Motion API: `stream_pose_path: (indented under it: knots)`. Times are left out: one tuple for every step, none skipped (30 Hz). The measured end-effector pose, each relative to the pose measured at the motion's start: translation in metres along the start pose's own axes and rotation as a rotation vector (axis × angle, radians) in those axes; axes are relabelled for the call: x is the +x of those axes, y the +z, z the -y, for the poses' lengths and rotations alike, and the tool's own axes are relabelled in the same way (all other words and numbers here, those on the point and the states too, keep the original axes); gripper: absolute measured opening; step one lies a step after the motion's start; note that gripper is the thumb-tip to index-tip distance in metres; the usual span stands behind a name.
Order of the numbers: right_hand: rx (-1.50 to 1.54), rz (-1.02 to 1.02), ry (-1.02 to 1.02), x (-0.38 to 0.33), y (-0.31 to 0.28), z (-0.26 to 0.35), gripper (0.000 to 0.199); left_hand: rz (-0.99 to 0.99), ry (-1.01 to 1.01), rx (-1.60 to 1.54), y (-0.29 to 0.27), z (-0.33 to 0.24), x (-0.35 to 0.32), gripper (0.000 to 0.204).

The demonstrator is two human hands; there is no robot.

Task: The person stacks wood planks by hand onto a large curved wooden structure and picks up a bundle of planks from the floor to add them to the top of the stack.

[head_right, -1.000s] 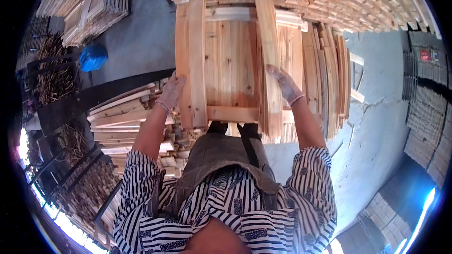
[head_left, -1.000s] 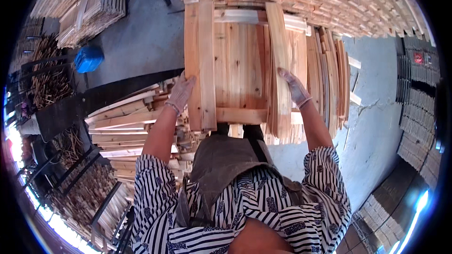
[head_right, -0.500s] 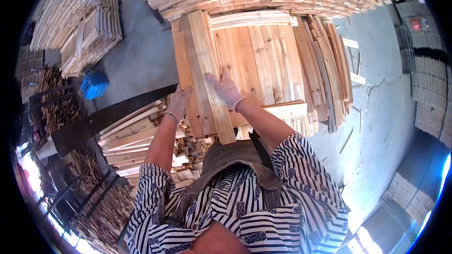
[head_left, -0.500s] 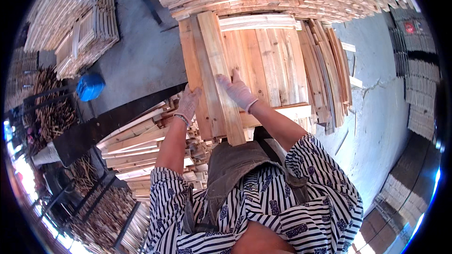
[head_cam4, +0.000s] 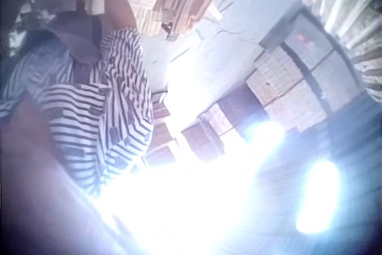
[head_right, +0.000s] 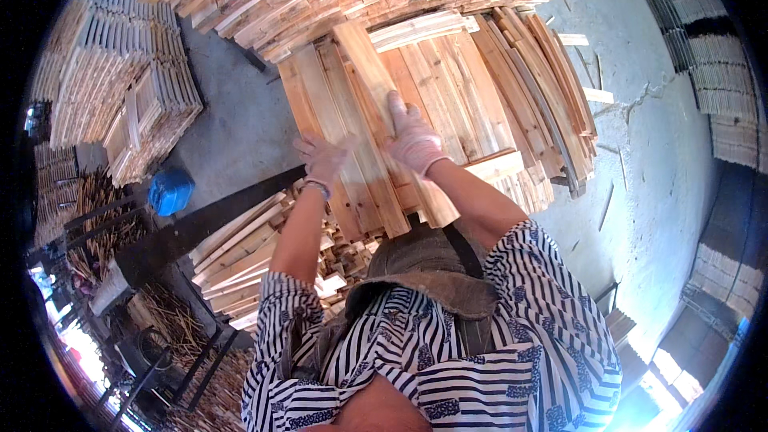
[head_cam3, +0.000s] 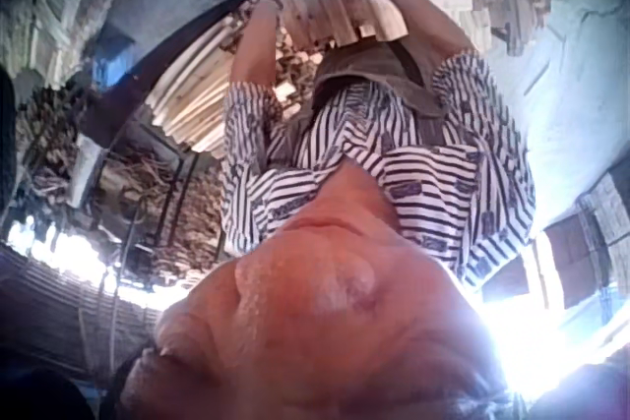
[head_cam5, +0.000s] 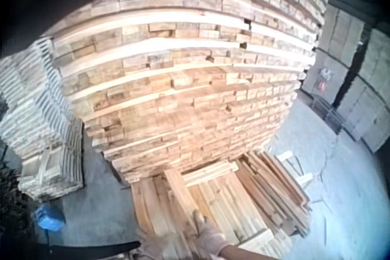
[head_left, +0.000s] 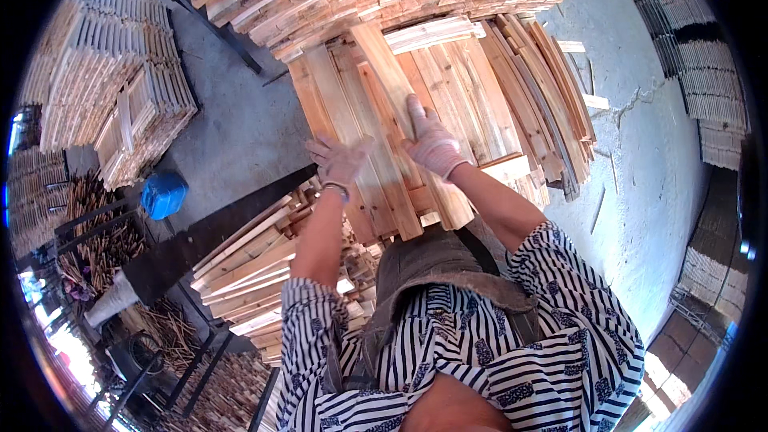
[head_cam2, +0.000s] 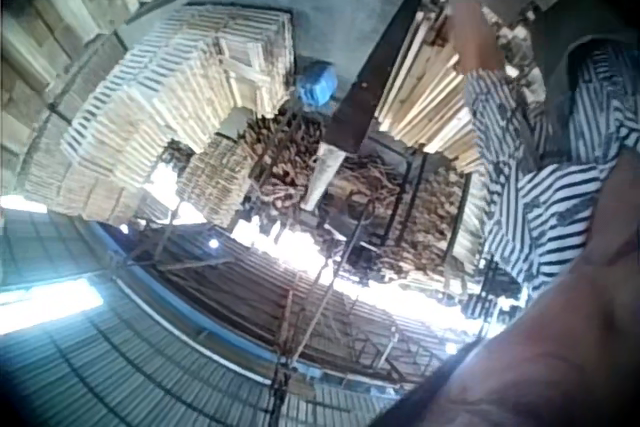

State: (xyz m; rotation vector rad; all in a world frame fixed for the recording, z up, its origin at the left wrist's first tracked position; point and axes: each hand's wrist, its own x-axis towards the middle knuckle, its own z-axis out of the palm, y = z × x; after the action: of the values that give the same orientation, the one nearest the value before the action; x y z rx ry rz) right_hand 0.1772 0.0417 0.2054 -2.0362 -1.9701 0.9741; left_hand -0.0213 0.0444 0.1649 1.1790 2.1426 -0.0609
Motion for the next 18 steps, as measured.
stream_pose_path:
  knots:
    - [0.044,-0.015,0.011,0.008,0.008,-0.012,0.071,0.065,-0.075,0.113,-0.002,-0.023,-0.003,0.138]
    - [0.084,-0.025,-0.005,0.019,0.006,-0.015,0.069,0.088,-0.099,0.125,-0.010,-0.029,0.001,0.140]
    - [-0.002,0.083,0.163,0.016,0.003,0.014,0.076,0.118,-0.124,0.148,-0.010,-0.030,-0.001,0.142]
    - [-0.020,0.078,0.163,0.015,0.019,0.029,0.076,0.138,-0.144,0.187,-0.011,-0.031,0.000,0.144]
    - [-0.033,0.071,0.167,0.018,0.029,0.038,0.076,0.121,-0.148,0.173,-0.013,-0.031,0.003,0.144]
    - [0.050,0.090,0.132,0.020,0.030,0.036,0.076,0.110,-0.156,0.164,-0.014,-0.026,0.002,0.144]
    - [0.125,0.093,0.122,0.020,0.023,0.024,0.076,0.117,-0.139,0.157,-0.012,-0.031,-0.001,0.144]
    - [0.204,0.092,0.109,0.018,0.018,0.012,0.076,0.149,-0.107,0.155,-0.016,-0.033,-0.003,0.144]
    - [0.226,0.124,0.112,0.016,0.005,0.005,0.077,0.115,-0.098,0.171,-0.011,-0.023,0.000,0.144]
    - [0.249,0.145,0.110,0.014,-0.012,0.000,0.078,0.074,-0.080,0.184,-0.001,-0.010,0.010,0.143]
    - [0.264,0.153,0.133,0.012,-0.031,-0.012,0.079,0.053,-0.039,0.197,0.008,-0.008,0.016,0.143]
    - [0.262,0.100,0.114,0.014,-0.034,-0.025,0.078,0.032,-0.067,0.201,0.004,-0.010,0.012,0.142]
    - [0.241,0.042,0.120,0.014,-0.035,-0.044,0.077,0.036,-0.080,0.202,0.006,-0.017,0.006,0.142]
    - [0.226,0.004,0.119,0.013,-0.030,-0.062,0.076,0.056,-0.084,0.191,0.010,-0.020,0.005,0.142]
    - [0.092,0.041,0.129,0.015,0.000,-0.070,0.078,0.079,-0.083,0.196,0.016,-0.026,0.000,0.142]
    - [-0.045,0.072,0.121,0.017,0.025,-0.069,0.080,0.079,-0.056,0.218,0.019,-0.035,-0.006,0.143]
    - [0.070,0.027,0.178,-0.003,-0.006,-0.023,0.084,0.032,-0.074,0.215,0.007,-0.032,-0.005,0.143]
    - [0.139,-0.007,0.173,-0.003,0.000,-0.034,0.089,0.015,-0.063,0.231,0.004,-0.034,-0.014,0.144]
